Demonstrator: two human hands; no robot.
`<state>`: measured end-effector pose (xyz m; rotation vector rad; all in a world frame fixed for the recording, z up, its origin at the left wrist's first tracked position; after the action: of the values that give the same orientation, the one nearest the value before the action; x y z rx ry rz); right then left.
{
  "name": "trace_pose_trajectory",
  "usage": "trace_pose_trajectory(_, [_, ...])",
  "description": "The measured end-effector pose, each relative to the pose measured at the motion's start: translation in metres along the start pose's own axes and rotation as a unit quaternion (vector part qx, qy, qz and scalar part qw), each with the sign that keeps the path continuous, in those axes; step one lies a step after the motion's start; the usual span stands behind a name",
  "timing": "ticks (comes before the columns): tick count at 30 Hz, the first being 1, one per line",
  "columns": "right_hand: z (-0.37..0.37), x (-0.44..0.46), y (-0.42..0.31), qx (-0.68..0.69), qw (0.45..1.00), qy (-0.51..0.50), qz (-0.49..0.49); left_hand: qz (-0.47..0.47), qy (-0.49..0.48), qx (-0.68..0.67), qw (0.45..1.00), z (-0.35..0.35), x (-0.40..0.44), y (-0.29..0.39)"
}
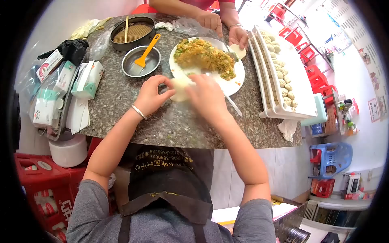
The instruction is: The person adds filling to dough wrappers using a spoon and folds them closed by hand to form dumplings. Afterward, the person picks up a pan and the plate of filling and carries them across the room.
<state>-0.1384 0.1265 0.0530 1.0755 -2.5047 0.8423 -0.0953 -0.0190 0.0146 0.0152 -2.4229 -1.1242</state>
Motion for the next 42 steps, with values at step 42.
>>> trace_pose_trajectory(42, [-0.005, -0.060, -0.036, 0.300, 0.945, -0.084, 0.098, 0.026, -0.095, -0.199, 0.975, -0.012, -0.055, 0.049])
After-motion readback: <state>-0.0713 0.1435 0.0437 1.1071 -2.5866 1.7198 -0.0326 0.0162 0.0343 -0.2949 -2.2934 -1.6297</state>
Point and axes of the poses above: each hand's wrist, its own x-axis towards the middle knuckle, its own z-axis out of the palm, y = z × x, the point moved 9 cm from there along x, towards the middle knuckle, and after that the axes turned 6 degrees about y, right-handed, at the moved point
